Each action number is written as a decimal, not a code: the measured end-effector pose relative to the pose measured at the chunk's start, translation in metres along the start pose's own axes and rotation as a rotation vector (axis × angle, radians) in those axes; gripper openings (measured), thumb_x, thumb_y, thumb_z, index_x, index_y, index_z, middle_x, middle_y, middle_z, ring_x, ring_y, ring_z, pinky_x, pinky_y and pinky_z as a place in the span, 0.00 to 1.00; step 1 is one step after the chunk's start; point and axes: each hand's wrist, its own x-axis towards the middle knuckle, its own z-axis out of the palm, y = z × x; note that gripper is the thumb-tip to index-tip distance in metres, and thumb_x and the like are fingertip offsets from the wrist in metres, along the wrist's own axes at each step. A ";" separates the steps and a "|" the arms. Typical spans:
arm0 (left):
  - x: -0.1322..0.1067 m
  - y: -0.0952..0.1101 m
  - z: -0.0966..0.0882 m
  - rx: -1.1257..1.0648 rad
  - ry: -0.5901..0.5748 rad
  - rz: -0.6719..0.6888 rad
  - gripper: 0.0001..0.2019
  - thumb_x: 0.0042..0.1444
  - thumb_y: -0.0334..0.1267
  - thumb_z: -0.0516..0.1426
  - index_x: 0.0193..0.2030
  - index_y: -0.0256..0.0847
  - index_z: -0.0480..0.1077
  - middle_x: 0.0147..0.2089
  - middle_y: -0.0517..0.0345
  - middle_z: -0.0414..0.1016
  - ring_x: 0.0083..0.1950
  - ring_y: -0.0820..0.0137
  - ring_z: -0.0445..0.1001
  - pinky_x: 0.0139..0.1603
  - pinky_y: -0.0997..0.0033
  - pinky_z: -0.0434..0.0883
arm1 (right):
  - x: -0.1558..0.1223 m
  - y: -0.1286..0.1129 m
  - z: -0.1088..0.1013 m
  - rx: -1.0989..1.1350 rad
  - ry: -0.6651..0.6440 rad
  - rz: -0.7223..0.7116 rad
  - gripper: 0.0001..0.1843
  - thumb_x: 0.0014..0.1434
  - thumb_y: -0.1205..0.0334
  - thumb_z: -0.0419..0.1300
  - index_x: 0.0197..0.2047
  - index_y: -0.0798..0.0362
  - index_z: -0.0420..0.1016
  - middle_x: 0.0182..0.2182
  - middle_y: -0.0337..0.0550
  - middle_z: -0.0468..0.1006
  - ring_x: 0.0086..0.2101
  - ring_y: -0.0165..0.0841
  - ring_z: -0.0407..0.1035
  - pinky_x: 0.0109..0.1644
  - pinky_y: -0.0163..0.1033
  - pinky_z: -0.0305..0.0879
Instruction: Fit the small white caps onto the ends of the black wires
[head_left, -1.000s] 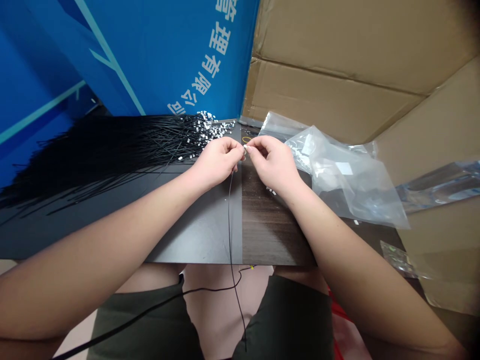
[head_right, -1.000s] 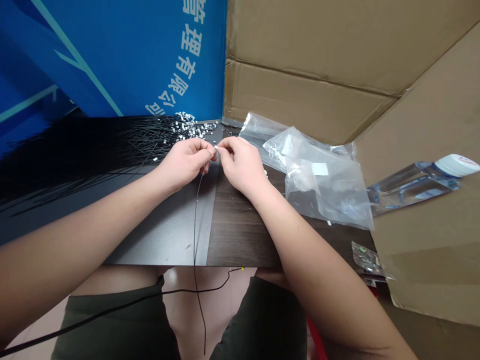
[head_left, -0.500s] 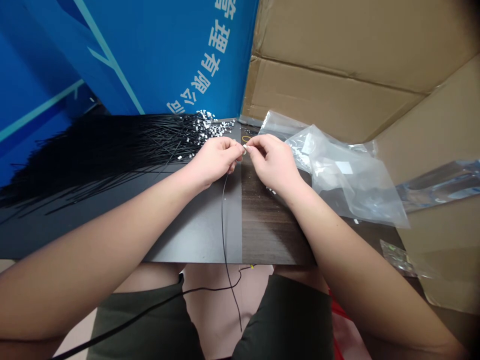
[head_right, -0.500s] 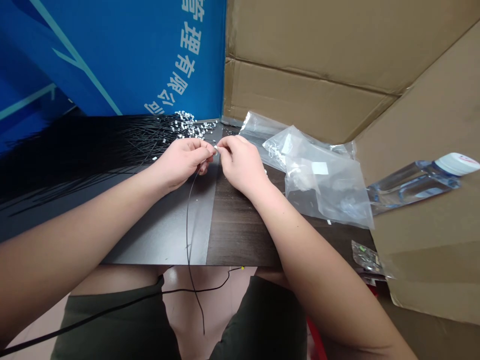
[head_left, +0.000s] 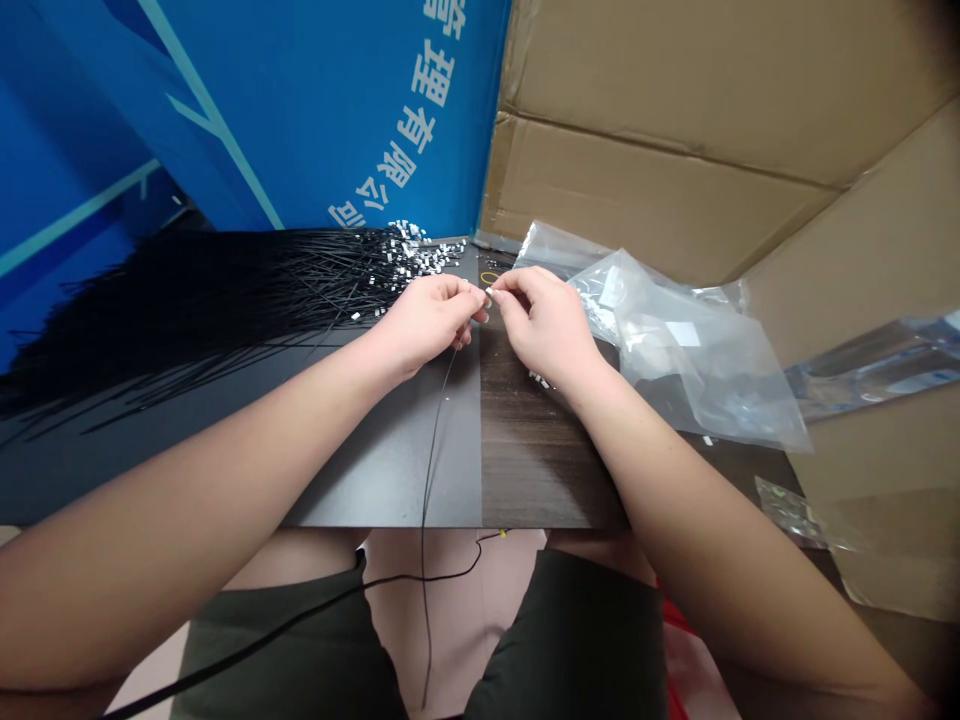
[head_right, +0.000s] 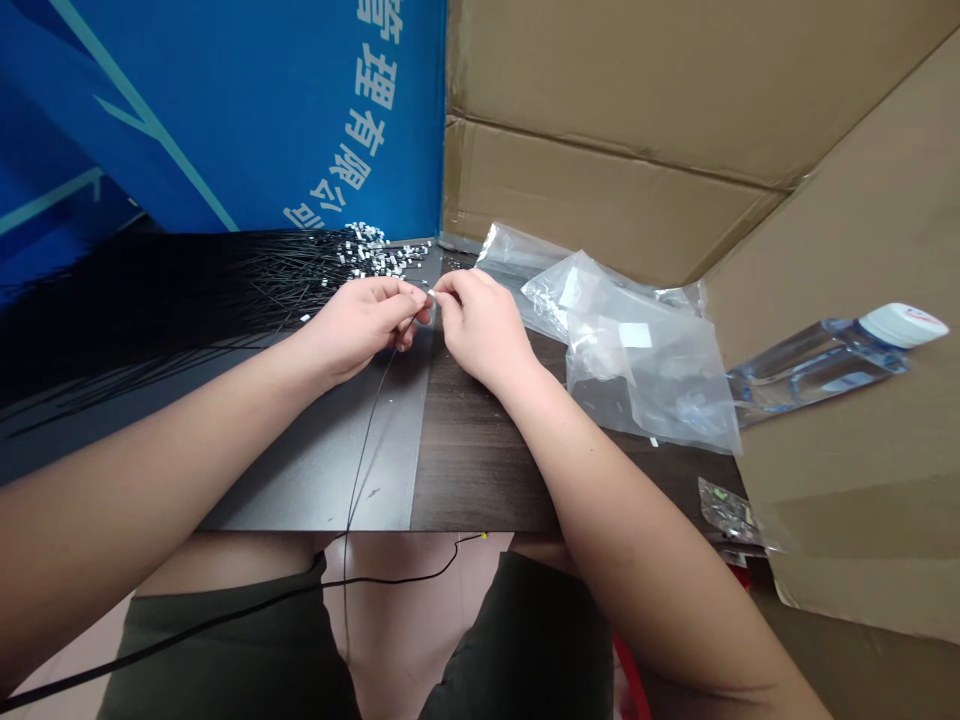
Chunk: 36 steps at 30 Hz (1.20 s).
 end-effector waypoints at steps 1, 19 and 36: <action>0.000 0.000 0.000 0.004 -0.003 -0.002 0.08 0.61 0.34 0.60 0.30 0.38 0.71 0.33 0.56 0.77 0.24 0.78 0.67 0.25 0.74 0.67 | 0.000 0.000 0.000 -0.001 0.006 0.003 0.07 0.68 0.66 0.58 0.37 0.49 0.75 0.39 0.45 0.81 0.41 0.40 0.72 0.51 0.47 0.65; -0.002 0.005 -0.007 0.057 -0.017 -0.035 0.06 0.57 0.34 0.62 0.30 0.36 0.76 0.34 0.52 0.80 0.28 0.76 0.71 0.27 0.77 0.70 | 0.002 0.001 -0.005 -0.083 -0.047 -0.042 0.06 0.68 0.67 0.59 0.37 0.50 0.75 0.38 0.45 0.81 0.40 0.40 0.73 0.48 0.46 0.66; 0.000 0.006 -0.009 0.247 -0.030 0.039 0.07 0.56 0.32 0.58 0.29 0.37 0.77 0.24 0.58 0.73 0.24 0.75 0.68 0.27 0.75 0.68 | 0.001 0.001 -0.003 -0.087 -0.062 -0.042 0.07 0.68 0.67 0.58 0.37 0.50 0.75 0.38 0.45 0.81 0.40 0.40 0.72 0.48 0.47 0.66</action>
